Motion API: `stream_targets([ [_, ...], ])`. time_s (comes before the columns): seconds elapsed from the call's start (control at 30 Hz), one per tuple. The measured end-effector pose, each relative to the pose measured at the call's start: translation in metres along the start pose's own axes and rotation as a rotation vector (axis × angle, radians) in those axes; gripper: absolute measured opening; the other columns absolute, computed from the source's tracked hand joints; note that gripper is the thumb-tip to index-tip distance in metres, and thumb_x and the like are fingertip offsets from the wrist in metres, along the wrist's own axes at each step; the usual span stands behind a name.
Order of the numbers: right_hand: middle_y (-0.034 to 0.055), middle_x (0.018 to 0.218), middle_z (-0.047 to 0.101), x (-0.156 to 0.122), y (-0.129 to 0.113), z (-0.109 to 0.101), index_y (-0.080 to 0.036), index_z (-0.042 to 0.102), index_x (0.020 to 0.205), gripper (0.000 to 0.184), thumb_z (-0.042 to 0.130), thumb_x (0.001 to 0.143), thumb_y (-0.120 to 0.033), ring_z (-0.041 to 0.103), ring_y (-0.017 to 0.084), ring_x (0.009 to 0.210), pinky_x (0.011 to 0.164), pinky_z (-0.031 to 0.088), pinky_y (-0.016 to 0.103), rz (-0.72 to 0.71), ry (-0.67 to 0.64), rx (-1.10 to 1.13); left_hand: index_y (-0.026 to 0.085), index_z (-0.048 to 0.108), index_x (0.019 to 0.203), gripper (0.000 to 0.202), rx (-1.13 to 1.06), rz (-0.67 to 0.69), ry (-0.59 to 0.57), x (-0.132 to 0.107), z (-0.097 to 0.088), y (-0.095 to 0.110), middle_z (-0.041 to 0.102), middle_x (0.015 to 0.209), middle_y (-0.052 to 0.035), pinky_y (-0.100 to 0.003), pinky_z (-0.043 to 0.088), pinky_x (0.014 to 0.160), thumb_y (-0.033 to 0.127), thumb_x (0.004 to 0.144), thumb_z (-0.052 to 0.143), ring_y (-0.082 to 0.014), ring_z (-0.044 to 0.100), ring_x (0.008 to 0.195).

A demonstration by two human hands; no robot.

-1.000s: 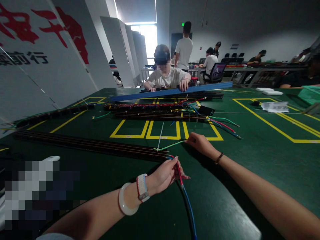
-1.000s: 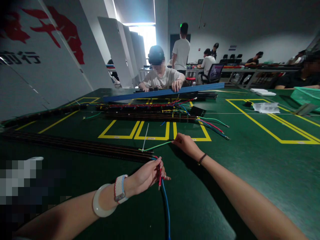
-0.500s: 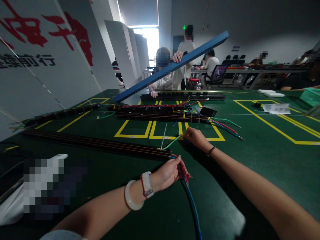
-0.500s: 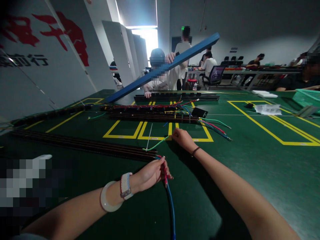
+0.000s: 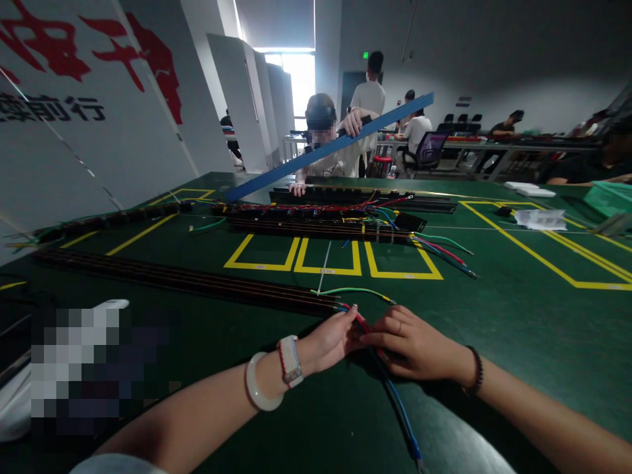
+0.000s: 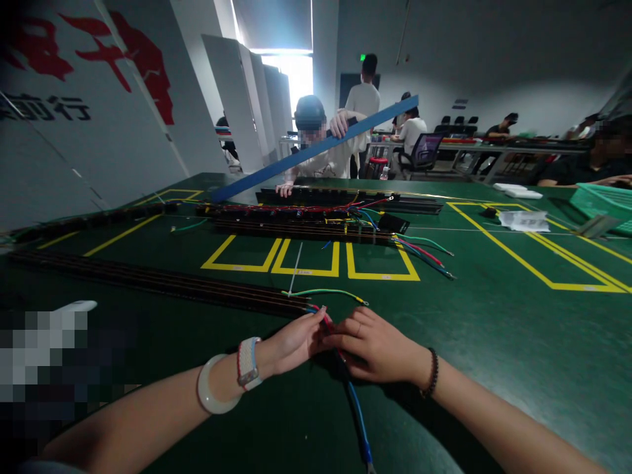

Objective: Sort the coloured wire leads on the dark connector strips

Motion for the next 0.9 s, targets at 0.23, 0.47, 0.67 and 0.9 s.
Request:
stream_targets([
  [0.23, 0.0086, 0.095, 0.057, 0.001, 0.033, -0.005, -0.017, 0.056, 0.115, 0.025, 0.038, 0.098, -0.02, 0.05, 0.016, 0.086, 0.078, 0.041, 0.029, 0.162, 0.235, 0.222, 0.008, 0.05, 0.094, 0.034, 0.096, -0.017, -0.108, 0.001, 0.007, -0.001, 0.062, 0.083, -0.0113, -0.037, 0.044, 0.086, 0.036, 0.095, 0.031, -0.0167, 0.063, 0.078],
  [0.47, 0.003, 0.071, 0.053, 0.028, 0.078, -0.021, -0.015, 0.052, 0.077, 0.032, 0.039, 0.098, -0.035, 0.046, 0.013, 0.063, 0.058, 0.034, 0.024, 0.456, 0.324, 0.253, 0.011, 0.044, 0.085, 0.035, 0.177, -0.09, -0.205, 0.0, 0.009, -0.007, 0.058, 0.067, -0.0088, -0.045, 0.043, 0.085, 0.042, 0.091, 0.028, -0.0207, 0.063, 0.069],
  [0.67, 0.0031, 0.074, 0.053, 0.086, 0.064, -0.02, -0.015, 0.052, 0.076, 0.026, 0.043, 0.097, -0.027, 0.047, 0.013, 0.069, 0.062, 0.032, 0.024, 0.34, 0.328, 0.147, 0.015, 0.039, 0.081, 0.021, 0.291, -0.062, -0.13, 0.002, 0.006, -0.003, 0.044, 0.052, 0.0015, -0.042, 0.049, 0.067, 0.031, 0.092, 0.03, -0.0119, 0.048, 0.048],
  [0.9, 0.0049, 0.078, 0.054, 0.074, 0.074, -0.02, -0.015, 0.062, 0.086, 0.043, 0.034, 0.099, -0.044, 0.05, 0.014, 0.073, 0.067, 0.037, 0.025, 0.302, 0.331, 0.319, 0.015, 0.038, 0.083, 0.022, 0.307, -0.06, -0.137, -0.004, 0.009, -0.001, 0.044, 0.055, 0.0023, -0.036, 0.048, 0.065, 0.035, 0.09, 0.037, -0.0105, 0.047, 0.05],
])
Point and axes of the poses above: each hand's wrist, its own x-axis towards the middle knuckle, its own z-axis out of the palm, y = z × x, the point moved 9 cm from there along x, towards the middle knuckle
